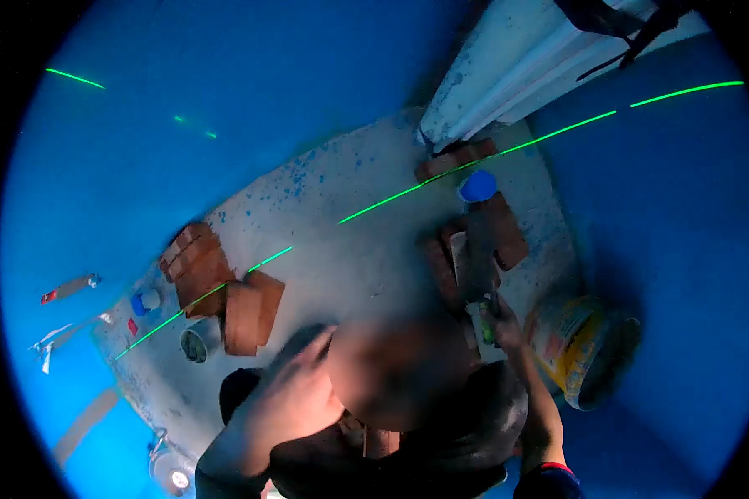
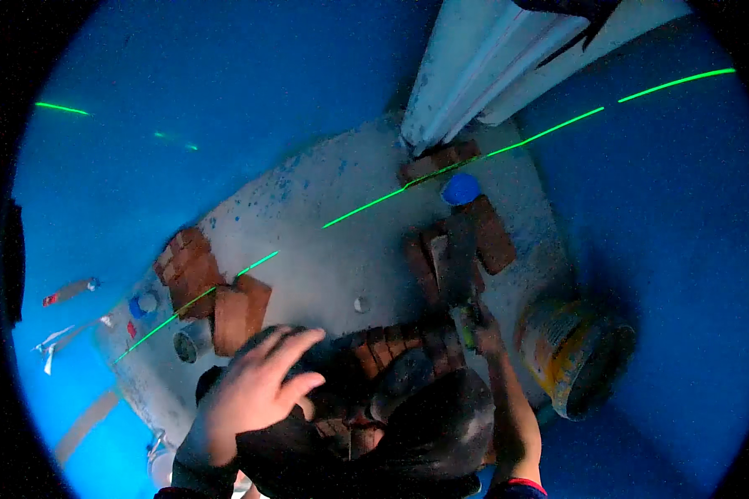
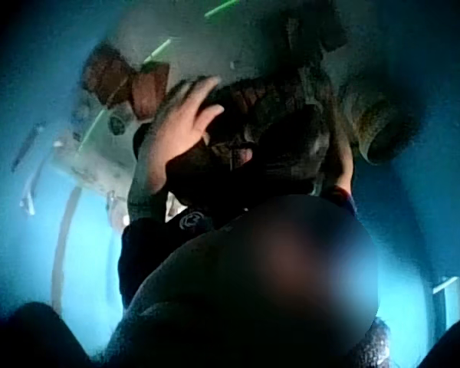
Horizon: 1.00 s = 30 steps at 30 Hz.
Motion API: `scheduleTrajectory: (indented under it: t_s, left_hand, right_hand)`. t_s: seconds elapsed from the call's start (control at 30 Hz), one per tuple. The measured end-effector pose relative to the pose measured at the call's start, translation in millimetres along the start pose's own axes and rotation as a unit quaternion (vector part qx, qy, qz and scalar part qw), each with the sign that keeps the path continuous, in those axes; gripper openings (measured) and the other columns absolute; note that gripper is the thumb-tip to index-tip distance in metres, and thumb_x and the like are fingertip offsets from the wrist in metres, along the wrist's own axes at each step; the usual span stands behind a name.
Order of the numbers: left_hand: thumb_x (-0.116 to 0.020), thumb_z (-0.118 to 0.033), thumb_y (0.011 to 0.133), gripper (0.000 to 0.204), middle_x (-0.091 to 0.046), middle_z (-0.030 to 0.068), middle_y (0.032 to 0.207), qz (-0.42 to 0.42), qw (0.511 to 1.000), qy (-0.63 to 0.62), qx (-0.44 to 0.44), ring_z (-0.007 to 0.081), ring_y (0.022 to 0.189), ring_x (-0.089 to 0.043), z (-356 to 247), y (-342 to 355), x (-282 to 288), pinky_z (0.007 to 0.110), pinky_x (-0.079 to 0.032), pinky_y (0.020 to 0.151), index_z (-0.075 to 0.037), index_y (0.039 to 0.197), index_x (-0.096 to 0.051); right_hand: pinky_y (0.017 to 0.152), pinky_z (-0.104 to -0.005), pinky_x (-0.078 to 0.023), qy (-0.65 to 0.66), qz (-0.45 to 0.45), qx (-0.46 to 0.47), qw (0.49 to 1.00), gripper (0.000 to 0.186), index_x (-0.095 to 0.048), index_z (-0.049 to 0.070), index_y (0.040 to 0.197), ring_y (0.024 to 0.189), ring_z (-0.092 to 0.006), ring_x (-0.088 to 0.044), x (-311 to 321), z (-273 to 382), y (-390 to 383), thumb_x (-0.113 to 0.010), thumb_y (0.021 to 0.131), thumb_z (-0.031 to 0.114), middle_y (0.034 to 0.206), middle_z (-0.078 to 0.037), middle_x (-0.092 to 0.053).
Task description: The person lays bricks to build a short wall section, applying mortar to the bricks with a trowel and positioning them along a guide line.
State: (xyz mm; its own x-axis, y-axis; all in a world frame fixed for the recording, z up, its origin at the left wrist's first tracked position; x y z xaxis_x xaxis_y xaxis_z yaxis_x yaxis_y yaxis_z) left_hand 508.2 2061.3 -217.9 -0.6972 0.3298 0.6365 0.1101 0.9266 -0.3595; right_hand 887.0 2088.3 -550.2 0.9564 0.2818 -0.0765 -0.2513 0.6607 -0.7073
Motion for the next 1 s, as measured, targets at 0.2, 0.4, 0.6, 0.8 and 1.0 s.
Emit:
scheduleTrajectory:
  t_s: [0.2, 0.4, 0.6, 0.8, 1.0]
  left_hand:
    - [-0.062, -0.003, 0.075, 0.042, -0.056, 0.0163, 0.111, -0.101, 0.991, -0.084, -0.039, 0.0353, 0.1, -0.054, 19, 21, 46, 0.039, -0.045, 0.086, -0.005, 0.117, -0.055]
    - [-0.06, -0.007, 0.083, 0.025, -0.06, 0.0108, 0.11, -0.338, 0.936, 0.011, -0.097, 0.022, 0.103, -0.056, 11, 18, 108, 0.032, -0.042, 0.09, -0.001, 0.107, -0.06]
    - [-0.058, -0.002, 0.083, 0.01, -0.061, 0.0119, 0.106, -0.383, 0.908, 0.074, -0.154, 0.0225, 0.1, -0.057, 34, 3, 147, 0.033, -0.043, 0.088, 0.001, 0.092, -0.061]
    - [-0.064, -0.002, 0.079, 0.008, -0.063, 0.0123, 0.095, -0.287, 0.907, 0.083, -0.296, 0.0244, 0.09, -0.06, 30, 18, 117, 0.033, -0.045, 0.079, 0.002, 0.076, -0.057]
    - [-0.064, 0.001, 0.077, 0.007, -0.059, 0.0083, 0.073, -0.22, 0.973, -0.039, -0.053, 0.0175, 0.065, -0.056, 63, 30, 114, 0.028, -0.045, 0.063, 0.0, 0.082, -0.059]
  right_hand:
    - [0.08, -0.0279, -0.043, -0.235, -0.13, 0.117, 0.956, 0.045, -0.051, 0.005, 0.124, 0.087, -0.0165, -0.053, -10, 65, -33, -0.067, 0.084, 0.018, 0.096, -0.005, -0.056]
    - [0.073, -0.0299, -0.045, -0.136, -0.255, 0.077, 0.954, 0.046, -0.05, 0.004, 0.124, 0.082, -0.016, -0.054, 45, 19, -80, -0.066, 0.085, 0.022, 0.091, -0.005, -0.056]
    - [0.075, -0.0317, -0.046, -0.218, -0.453, 0.026, 0.864, 0.046, -0.052, 0.003, 0.123, 0.086, -0.0205, -0.057, 120, -54, -110, -0.062, 0.086, 0.028, 0.095, -0.01, -0.059]
    - [0.079, -0.0333, -0.045, -0.235, -0.473, 0.002, 0.849, 0.048, -0.054, 0.002, 0.12, 0.092, -0.0247, -0.057, 127, -83, -125, -0.057, 0.087, 0.037, 0.1, -0.014, -0.06]
    - [0.083, -0.0348, -0.044, -0.264, -0.404, 0.052, 0.874, 0.053, -0.057, 0.001, 0.117, 0.098, -0.0289, -0.058, 85, -21, -89, -0.052, 0.088, 0.045, 0.105, -0.018, -0.062]
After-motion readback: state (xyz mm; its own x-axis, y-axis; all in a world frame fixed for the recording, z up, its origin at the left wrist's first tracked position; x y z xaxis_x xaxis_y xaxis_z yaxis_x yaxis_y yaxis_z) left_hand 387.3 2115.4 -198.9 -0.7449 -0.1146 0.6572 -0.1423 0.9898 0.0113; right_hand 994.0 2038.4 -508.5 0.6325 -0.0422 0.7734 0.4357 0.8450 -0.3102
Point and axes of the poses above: each hand's wrist, its own y-axis towards the middle knuckle, its own x-axis out of the back of the hand, z = x × y, the point moved 9 cm from there along y, towards the middle knuckle
